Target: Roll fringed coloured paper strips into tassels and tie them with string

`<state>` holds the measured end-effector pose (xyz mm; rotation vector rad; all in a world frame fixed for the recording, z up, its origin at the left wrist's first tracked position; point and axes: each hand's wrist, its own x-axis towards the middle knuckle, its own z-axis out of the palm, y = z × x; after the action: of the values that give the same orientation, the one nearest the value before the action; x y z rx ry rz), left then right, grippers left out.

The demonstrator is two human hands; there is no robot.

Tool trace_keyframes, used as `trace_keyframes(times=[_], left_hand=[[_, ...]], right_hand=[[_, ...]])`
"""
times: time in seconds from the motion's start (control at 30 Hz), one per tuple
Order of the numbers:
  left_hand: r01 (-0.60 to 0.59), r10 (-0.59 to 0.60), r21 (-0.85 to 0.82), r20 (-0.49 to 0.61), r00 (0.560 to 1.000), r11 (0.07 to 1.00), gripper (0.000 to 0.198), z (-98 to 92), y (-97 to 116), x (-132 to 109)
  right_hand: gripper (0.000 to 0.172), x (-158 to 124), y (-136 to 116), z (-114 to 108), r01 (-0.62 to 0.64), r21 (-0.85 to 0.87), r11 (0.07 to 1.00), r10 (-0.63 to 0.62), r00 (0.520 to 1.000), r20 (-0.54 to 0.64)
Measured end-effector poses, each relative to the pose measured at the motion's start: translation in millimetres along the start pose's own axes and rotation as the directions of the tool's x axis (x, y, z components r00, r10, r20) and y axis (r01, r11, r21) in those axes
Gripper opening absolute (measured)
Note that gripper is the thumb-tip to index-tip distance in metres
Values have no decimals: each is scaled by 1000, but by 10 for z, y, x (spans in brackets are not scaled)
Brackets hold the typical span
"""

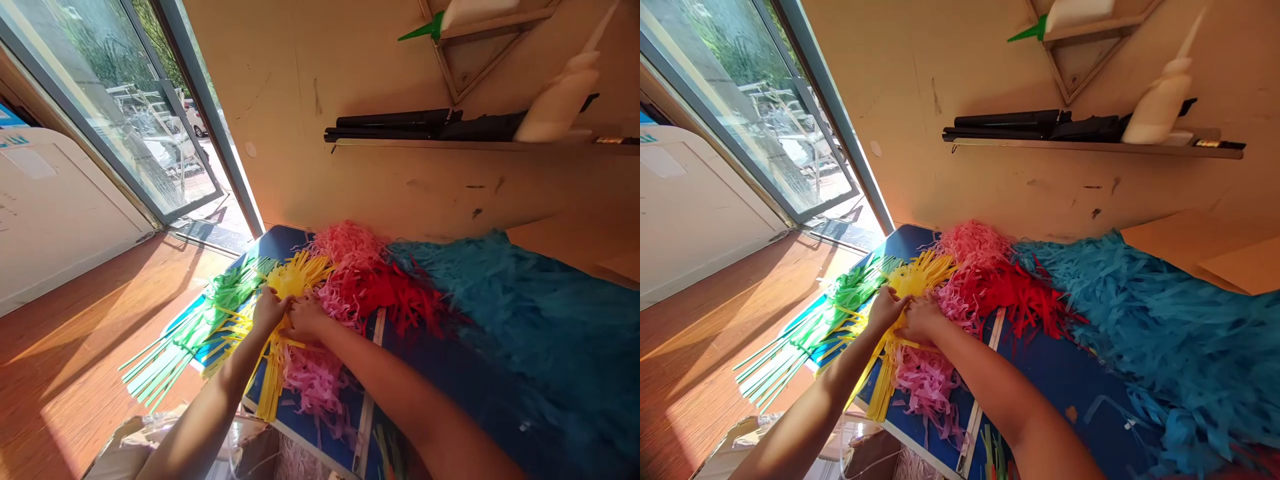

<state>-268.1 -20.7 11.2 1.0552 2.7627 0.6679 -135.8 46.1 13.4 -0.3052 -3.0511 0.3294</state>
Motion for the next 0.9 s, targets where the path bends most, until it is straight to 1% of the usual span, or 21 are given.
trace_keyframes(times=[0.07, 0.1, 0.17, 0.27, 0.37, 0.47, 0.53, 0.6, 0.67, 0.73, 0.77, 0.8, 0.83, 0.87, 0.9], left_hand=[[5, -7, 38, 29, 1000, 999, 22, -21, -4, -15], [6, -8, 58, 34, 999, 998, 17, -73, -11, -12], [10, -11, 94, 10, 1000, 996, 12, -259, -35, 13], [34, -20, 148, -94, 995, 988, 16, -669, -73, 84], [64, -20, 211, -203, 979, 975, 13, -1083, -99, 154], [134, -56, 235, -311, 949, 963, 14, -1455, -92, 204], [184, -82, 228, -394, 915, 956, 18, -1717, -42, 228], [220, -93, 208, -489, 867, 953, 26, -2008, 66, 245], [226, -78, 182, -589, 804, 957, 36, -2305, 246, 249], [192, -20, 178, -680, 732, 965, 40, -2543, 494, 237], [159, 28, 198, -708, 706, 967, 41, -2616, 635, 224], [105, 101, 241, -708, 698, 965, 41, -2648, 781, 207], [39, 187, 301, -683, 706, 953, 41, -2635, 923, 185], [-50, 286, 369, -620, 731, 928, 38, -2579, 1056, 158], [-145, 384, 431, -542, 747, 891, 34, -2484, 1175, 124]], right_hand=[[64, 2, 7, 23, 4, 13, 1000, -4, 1000, 16], [64, 4, 16, 36, 2, 19, 1000, -2, 1000, 24], [62, 8, 42, 61, -8, 32, 999, 7, 999, 34], [55, 13, 65, 92, -25, 52, 998, 23, 999, 34], [49, 5, 41, 105, -46, 60, 997, 46, 999, 10], [47, -21, -11, 105, -70, 57, 996, 72, 997, -32], [47, -39, -38, 103, -83, 60, 995, 87, 995, -56], [45, -50, -50, 99, -91, 74, 993, 96, 993, -70], [40, -53, -56, 78, -96, 93, 991, 104, 991, -84], [34, -59, -73, 19, -100, 112, 989, 111, 989, -97], [30, -71, -91, -31, -102, 121, 987, 115, 987, -108], [26, -94, -117, -97, -103, 130, 986, 120, 985, -126], [22, -132, -150, -178, -104, 141, 984, 126, 980, -152], [22, -188, -189, -274, -106, 154, 982, 134, 973, -185], [26, -265, -234, -380, -114, 162, 980, 148, 963, -224]])
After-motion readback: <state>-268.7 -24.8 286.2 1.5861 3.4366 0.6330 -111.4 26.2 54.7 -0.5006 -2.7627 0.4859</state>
